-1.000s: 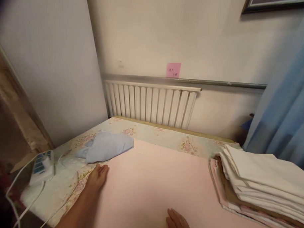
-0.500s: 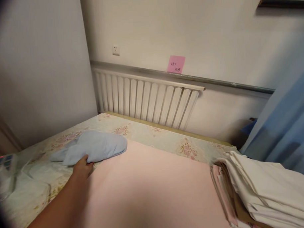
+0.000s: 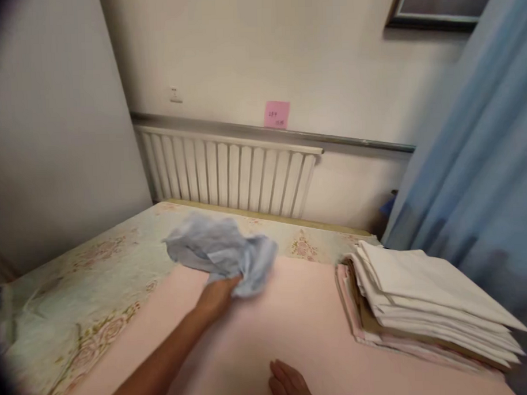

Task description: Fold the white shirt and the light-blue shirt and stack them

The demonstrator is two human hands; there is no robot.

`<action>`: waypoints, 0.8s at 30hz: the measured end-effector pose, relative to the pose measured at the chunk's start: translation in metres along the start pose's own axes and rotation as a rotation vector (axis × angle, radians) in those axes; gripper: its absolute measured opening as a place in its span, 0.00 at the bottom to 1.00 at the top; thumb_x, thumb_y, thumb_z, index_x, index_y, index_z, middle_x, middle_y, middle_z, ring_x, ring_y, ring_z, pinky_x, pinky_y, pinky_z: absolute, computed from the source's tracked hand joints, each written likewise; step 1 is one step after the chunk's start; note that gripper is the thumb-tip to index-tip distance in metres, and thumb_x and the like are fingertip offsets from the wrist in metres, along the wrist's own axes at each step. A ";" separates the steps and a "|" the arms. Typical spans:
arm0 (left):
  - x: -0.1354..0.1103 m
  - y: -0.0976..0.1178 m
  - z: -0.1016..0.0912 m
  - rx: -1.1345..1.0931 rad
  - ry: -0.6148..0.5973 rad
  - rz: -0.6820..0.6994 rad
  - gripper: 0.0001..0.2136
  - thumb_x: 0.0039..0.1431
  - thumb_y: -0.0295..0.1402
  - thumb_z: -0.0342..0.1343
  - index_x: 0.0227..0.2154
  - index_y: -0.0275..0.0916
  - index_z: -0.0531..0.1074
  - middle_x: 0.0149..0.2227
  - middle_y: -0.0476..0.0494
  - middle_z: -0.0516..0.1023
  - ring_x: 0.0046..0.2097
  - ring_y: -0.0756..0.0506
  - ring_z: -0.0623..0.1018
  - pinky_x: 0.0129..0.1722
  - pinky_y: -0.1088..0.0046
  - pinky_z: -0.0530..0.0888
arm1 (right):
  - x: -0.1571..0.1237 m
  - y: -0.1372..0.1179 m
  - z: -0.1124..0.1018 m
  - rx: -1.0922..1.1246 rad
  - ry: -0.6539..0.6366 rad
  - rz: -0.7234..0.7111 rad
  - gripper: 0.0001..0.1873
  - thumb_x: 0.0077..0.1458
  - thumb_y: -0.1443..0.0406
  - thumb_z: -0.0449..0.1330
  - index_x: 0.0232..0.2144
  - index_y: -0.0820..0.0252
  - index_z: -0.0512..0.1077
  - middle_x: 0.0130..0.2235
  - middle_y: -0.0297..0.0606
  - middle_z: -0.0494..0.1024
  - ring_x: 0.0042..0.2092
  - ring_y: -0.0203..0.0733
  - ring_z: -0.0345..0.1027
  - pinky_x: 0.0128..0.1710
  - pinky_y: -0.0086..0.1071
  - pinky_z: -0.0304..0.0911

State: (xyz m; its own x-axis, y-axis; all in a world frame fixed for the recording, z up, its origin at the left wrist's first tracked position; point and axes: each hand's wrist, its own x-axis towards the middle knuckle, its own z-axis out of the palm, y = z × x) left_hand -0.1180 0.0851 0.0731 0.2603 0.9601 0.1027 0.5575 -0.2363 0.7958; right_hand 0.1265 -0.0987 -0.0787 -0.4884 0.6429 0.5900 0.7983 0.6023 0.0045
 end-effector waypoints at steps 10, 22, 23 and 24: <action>-0.126 0.005 0.131 0.746 -0.156 0.401 0.24 0.59 0.20 0.44 0.58 0.40 0.62 0.52 0.37 0.74 0.53 0.42 0.72 0.53 0.62 0.68 | 0.026 -0.037 -0.047 0.064 -0.088 0.281 0.34 0.46 0.76 0.49 0.57 0.61 0.64 0.51 0.49 0.73 0.51 0.50 0.66 0.51 0.45 0.66; -0.192 -0.029 0.152 0.727 0.331 0.655 0.26 0.55 0.17 0.43 0.55 0.44 0.66 0.48 0.44 0.78 0.48 0.47 0.76 0.49 0.68 0.74 | -0.013 -0.067 -0.044 0.165 0.060 0.248 0.21 0.50 0.73 0.50 0.44 0.54 0.73 0.44 0.44 0.77 0.47 0.47 0.69 0.46 0.40 0.67; -0.199 -0.031 0.152 0.724 0.353 0.669 0.27 0.54 0.17 0.43 0.54 0.44 0.66 0.47 0.45 0.78 0.48 0.47 0.77 0.49 0.69 0.74 | -0.021 -0.071 -0.042 0.174 0.067 0.212 0.17 0.51 0.73 0.50 0.38 0.53 0.74 0.39 0.41 0.79 0.42 0.45 0.72 0.40 0.36 0.69; -0.206 -0.033 0.151 0.724 0.371 0.685 0.27 0.53 0.16 0.43 0.54 0.44 0.67 0.47 0.45 0.78 0.47 0.47 0.77 0.48 0.69 0.74 | -0.029 -0.075 -0.042 0.185 0.076 0.161 0.14 0.52 0.72 0.50 0.32 0.53 0.74 0.32 0.38 0.79 0.35 0.42 0.72 0.35 0.32 0.68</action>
State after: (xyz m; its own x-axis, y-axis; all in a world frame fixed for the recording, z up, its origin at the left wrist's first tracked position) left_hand -0.0711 -0.1274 -0.0639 0.5081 0.5450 0.6669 0.7511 -0.6594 -0.0333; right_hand 0.0957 -0.1821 -0.0617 -0.3270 0.7041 0.6304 0.7822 0.5760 -0.2376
